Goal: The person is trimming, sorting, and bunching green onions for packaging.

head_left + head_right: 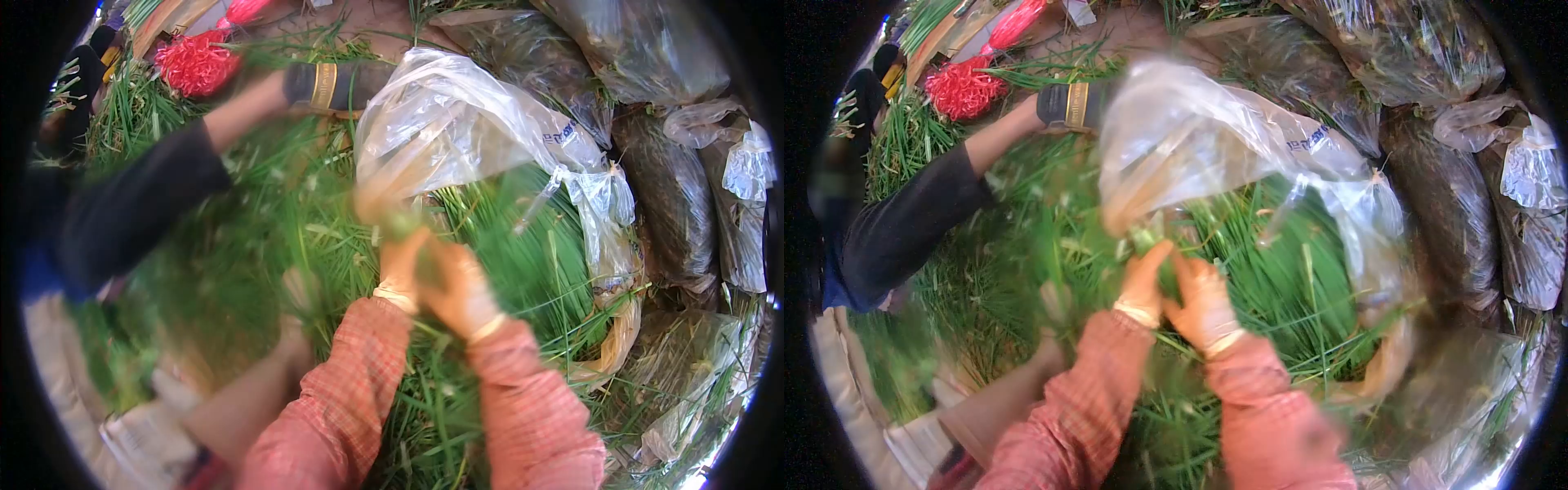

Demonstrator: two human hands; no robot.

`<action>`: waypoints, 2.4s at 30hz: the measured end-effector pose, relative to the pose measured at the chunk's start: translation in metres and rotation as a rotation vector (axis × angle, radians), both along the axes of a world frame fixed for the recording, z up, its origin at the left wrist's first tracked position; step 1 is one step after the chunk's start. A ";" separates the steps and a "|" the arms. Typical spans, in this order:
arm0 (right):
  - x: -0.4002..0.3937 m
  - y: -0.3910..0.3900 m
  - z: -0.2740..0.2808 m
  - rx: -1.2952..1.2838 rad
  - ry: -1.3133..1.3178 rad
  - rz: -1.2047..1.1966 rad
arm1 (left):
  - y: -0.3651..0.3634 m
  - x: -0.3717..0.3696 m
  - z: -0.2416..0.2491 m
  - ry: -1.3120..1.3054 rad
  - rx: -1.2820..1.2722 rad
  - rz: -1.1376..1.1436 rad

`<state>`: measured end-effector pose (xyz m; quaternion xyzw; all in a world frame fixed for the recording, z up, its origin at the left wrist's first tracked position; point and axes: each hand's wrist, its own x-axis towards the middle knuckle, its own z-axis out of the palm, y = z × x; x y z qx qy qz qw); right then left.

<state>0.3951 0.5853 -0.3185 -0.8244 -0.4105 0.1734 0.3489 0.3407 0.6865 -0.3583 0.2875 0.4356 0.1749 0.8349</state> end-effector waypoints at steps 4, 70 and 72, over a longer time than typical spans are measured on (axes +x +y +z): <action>0.055 0.003 0.002 0.055 0.254 -0.116 | -0.001 0.000 0.006 -0.026 -0.020 0.040; -0.404 -0.191 0.381 1.224 0.881 -0.568 | -0.105 -0.410 0.441 -0.692 0.680 -1.068; -0.413 -0.155 0.383 1.347 0.898 -0.615 | -0.102 -0.410 0.446 -0.612 0.960 -1.092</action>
